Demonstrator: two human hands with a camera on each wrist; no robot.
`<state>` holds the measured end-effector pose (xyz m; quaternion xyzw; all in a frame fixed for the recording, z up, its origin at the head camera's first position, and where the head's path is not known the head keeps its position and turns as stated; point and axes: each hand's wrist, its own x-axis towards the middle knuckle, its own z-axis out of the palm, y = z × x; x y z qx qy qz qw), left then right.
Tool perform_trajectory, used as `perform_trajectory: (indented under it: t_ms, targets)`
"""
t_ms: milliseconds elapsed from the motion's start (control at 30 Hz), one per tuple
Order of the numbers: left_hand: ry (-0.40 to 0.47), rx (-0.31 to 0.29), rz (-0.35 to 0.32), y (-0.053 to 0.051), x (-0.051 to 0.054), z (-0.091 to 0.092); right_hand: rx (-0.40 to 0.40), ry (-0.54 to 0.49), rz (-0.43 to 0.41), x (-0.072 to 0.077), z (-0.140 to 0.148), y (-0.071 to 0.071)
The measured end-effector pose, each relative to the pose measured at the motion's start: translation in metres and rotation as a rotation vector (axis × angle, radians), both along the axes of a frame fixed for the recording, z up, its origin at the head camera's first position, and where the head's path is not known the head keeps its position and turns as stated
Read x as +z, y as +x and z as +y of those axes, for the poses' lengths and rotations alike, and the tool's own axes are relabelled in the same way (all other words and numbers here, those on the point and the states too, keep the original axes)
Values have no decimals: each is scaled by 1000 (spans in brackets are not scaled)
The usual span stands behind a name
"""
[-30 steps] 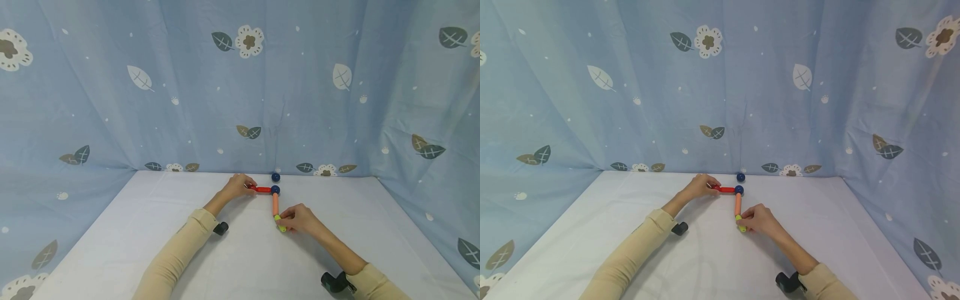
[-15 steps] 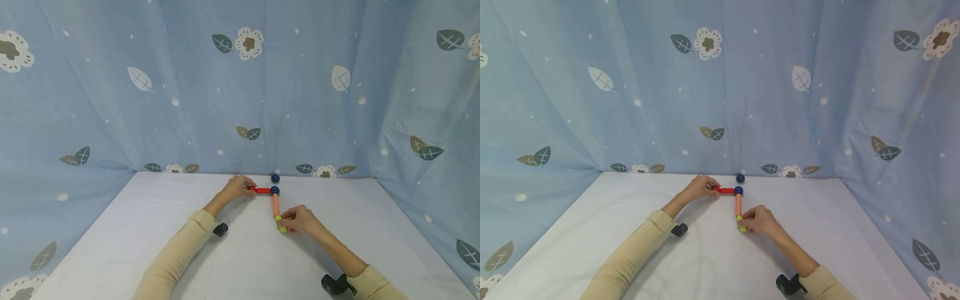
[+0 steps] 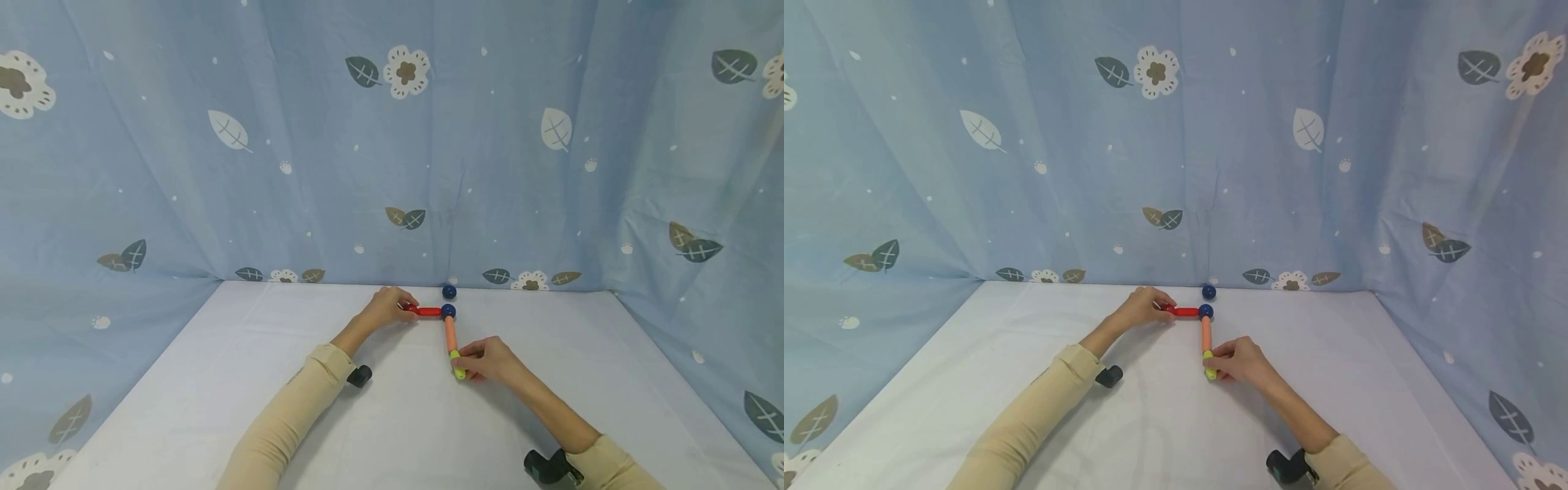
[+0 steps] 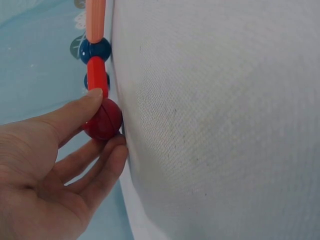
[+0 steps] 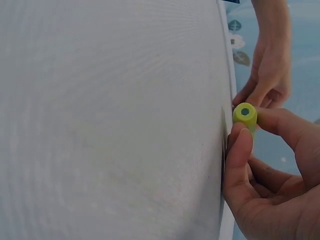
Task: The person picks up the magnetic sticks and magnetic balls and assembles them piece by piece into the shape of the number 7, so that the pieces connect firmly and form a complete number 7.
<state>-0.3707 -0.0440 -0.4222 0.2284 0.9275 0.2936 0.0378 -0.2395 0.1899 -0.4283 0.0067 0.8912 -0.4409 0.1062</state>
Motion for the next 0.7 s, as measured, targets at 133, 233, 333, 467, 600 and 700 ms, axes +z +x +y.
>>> perform_trajectory:
  t_ms: [133,233,333,467,600,700]
  targets:
    - [-9,12,-4,-1,0,1,-20,-12,-18,0,-1,-1]
    - [-17,20,-9,0,0,1,-41,-21,-41,1,-2,-1]
    - [-20,19,-9,0,0,1,-47,-39,-59,1,-2,-2]
    - [-19,14,-7,-1,0,1,-50,-67,-78,0,-2,-3]
    - [-20,10,1,-1,0,0,-60,-86,-87,-1,-2,-4]
    - [-21,8,5,-2,0,0,-68,-95,-95,0,-3,-4]
